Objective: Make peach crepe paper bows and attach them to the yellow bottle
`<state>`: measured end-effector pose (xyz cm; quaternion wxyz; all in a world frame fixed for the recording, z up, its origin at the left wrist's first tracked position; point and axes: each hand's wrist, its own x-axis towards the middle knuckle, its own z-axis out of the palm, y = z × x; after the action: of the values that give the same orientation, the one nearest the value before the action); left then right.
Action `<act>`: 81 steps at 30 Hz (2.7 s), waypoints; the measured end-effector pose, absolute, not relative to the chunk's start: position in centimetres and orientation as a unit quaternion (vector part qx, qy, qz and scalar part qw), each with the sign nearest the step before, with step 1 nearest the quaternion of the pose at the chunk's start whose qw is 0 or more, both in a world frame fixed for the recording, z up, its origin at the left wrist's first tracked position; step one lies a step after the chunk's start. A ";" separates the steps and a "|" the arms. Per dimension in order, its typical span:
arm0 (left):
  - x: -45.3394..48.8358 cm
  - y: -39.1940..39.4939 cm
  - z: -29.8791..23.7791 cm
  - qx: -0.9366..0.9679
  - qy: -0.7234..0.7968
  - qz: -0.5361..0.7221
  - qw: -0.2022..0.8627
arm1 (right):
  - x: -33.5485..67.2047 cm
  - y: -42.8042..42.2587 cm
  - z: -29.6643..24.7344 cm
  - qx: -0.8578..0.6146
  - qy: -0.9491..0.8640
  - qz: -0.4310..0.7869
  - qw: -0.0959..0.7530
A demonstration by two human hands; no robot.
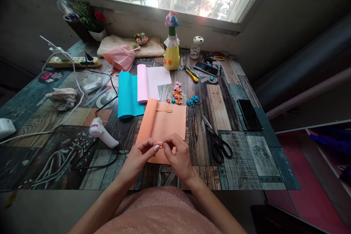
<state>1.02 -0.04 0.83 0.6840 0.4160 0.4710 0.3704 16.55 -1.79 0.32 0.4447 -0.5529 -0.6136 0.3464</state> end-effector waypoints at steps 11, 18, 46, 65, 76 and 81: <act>0.7 0.0 1.3 0.401 0.497 0.398 0.659 | 16.2 -1.9 0.6 -0.558 -0.609 0.353 0.440; 0.7 0.5 1.3 0.435 0.496 0.392 0.641 | 16.2 -1.5 0.7 -0.535 -0.642 0.338 0.433; 0.9 1.3 0.9 0.416 0.510 0.407 0.633 | 16.2 0.0 -0.3 -0.501 -0.411 0.598 0.472; 0.5 0.9 0.6 0.543 0.516 0.398 0.529 | 15.9 0.1 -0.8 -0.457 -0.243 0.697 0.496; 1.0 0.7 0.1 0.520 0.502 0.418 0.551 | 15.7 0.0 -1.6 -0.488 -0.340 0.614 0.519; 1.3 1.0 0.1 0.507 0.510 0.417 0.556 | 15.4 -0.3 -1.5 -0.489 -0.338 0.616 0.517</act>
<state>1.29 0.97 0.13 0.5562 0.5069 0.5096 0.4171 15.39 -0.25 -1.47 0.5172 -0.4890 -0.3379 0.6158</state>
